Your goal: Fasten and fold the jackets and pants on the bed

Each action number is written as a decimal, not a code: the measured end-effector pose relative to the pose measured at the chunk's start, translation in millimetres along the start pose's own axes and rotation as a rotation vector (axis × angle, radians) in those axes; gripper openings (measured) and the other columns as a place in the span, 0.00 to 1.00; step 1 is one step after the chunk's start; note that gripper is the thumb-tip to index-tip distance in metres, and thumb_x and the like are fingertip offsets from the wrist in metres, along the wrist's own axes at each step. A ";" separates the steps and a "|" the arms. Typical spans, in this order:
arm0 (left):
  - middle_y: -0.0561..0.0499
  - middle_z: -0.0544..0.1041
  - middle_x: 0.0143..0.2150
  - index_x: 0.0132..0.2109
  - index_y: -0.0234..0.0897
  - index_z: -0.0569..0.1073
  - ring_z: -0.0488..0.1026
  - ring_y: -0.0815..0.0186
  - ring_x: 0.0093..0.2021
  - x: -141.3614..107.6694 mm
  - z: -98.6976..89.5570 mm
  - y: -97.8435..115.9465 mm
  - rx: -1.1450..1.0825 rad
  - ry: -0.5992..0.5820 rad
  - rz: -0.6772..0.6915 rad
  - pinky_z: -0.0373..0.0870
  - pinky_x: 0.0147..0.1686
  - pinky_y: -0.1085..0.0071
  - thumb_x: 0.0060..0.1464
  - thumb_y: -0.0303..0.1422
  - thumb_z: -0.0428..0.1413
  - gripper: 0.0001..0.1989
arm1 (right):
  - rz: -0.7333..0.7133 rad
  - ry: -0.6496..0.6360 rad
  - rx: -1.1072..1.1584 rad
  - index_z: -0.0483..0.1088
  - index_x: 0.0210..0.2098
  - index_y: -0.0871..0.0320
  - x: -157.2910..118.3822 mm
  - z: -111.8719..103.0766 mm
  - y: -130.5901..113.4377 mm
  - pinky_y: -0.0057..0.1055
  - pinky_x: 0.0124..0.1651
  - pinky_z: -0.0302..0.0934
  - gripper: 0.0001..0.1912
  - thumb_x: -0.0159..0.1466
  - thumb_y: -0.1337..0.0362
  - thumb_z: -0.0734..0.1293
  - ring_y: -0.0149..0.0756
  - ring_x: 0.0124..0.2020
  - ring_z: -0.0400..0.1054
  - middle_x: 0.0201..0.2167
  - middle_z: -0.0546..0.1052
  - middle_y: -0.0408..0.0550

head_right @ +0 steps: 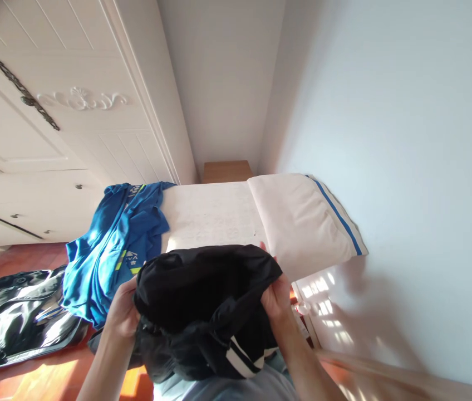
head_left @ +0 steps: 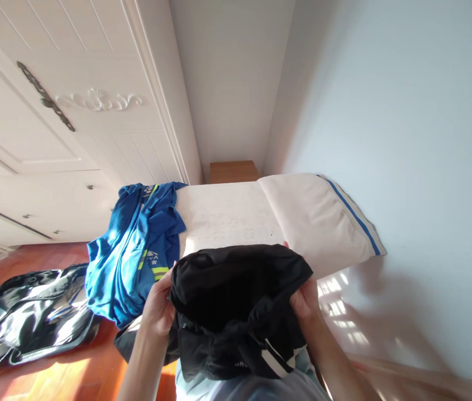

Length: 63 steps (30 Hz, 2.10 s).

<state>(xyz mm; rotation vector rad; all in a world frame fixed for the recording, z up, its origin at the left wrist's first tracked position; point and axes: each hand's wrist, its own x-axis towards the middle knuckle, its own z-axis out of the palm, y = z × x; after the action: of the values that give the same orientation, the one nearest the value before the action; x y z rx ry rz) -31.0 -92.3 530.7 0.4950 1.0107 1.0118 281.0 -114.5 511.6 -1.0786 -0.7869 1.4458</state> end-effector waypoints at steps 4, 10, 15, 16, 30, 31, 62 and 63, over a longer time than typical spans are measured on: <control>0.51 0.78 0.26 0.39 0.35 0.76 0.80 0.60 0.31 -9.0 7.6 -16.1 -0.197 0.189 -0.077 0.78 0.29 0.69 0.51 0.35 0.61 0.09 | 0.170 0.055 0.257 0.76 0.41 0.50 -19.9 -0.7 28.7 0.42 0.48 0.72 0.19 0.62 0.44 0.68 0.43 0.49 0.75 0.43 0.82 0.46; 0.44 0.82 0.41 0.53 0.35 0.76 0.80 0.56 0.44 -34.4 -15.9 -25.0 0.002 0.156 -0.138 0.77 0.39 0.70 0.49 0.47 0.66 0.28 | 0.535 0.190 0.422 0.76 0.39 0.54 -58.9 -9.7 47.5 0.32 0.43 0.70 0.16 0.55 0.55 0.78 0.36 0.38 0.76 0.36 0.81 0.45; 0.46 0.81 0.42 0.55 0.37 0.73 0.79 0.61 0.42 -42.9 -21.1 -25.2 0.156 0.128 -0.035 0.75 0.40 0.73 0.40 0.42 0.72 0.35 | 0.464 0.151 0.361 0.75 0.40 0.54 -48.7 7.5 32.8 0.38 0.49 0.69 0.14 0.55 0.63 0.77 0.42 0.44 0.76 0.38 0.82 0.45; 0.47 0.81 0.40 0.56 0.38 0.72 0.79 0.62 0.40 -42.9 -19.9 -25.4 0.149 0.145 0.008 0.75 0.39 0.73 0.40 0.42 0.72 0.36 | 0.411 0.152 0.348 0.75 0.40 0.53 -44.2 11.1 28.7 0.39 0.50 0.69 0.14 0.54 0.64 0.77 0.43 0.46 0.76 0.39 0.82 0.44; 0.47 0.80 0.39 0.52 0.37 0.78 0.75 0.63 0.38 -46.8 -33.7 -24.6 0.679 0.113 0.194 0.72 0.36 0.72 0.47 0.43 0.67 0.26 | 0.426 0.263 -0.250 0.74 0.50 0.49 -61.5 -33.3 43.7 0.43 0.54 0.69 0.23 0.55 0.56 0.76 0.48 0.55 0.72 0.52 0.78 0.49; 0.48 0.80 0.38 0.50 0.37 0.79 0.74 0.64 0.36 -46.0 -32.8 -25.9 0.725 0.127 0.193 0.72 0.35 0.72 0.47 0.44 0.67 0.25 | 0.392 0.241 -0.354 0.72 0.53 0.48 -67.2 -32.1 42.8 0.44 0.58 0.66 0.26 0.56 0.54 0.76 0.48 0.59 0.68 0.57 0.75 0.49; 0.46 0.79 0.51 0.66 0.48 0.66 0.77 0.62 0.37 -47.0 -51.3 -26.3 1.179 -0.173 0.166 0.76 0.40 0.65 0.54 0.43 0.61 0.33 | -0.292 -0.255 -0.982 0.79 0.46 0.44 -66.5 -8.6 -4.2 0.48 0.57 0.66 0.13 0.64 0.66 0.69 0.45 0.46 0.74 0.43 0.80 0.47; 0.47 0.79 0.49 0.63 0.48 0.70 0.77 0.62 0.36 -47.6 -52.8 -26.7 1.181 -0.167 0.195 0.76 0.40 0.66 0.55 0.42 0.61 0.29 | -0.301 -0.236 -0.995 0.79 0.46 0.44 -69.2 -11.1 -3.3 0.47 0.55 0.67 0.13 0.64 0.66 0.69 0.45 0.46 0.74 0.43 0.80 0.48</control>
<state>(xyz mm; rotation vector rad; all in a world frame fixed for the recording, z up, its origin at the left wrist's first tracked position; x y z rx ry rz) -72.3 -151.6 507.4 1.6349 1.3599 0.4227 290.5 -182.9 523.7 -1.4232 -1.8604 0.9000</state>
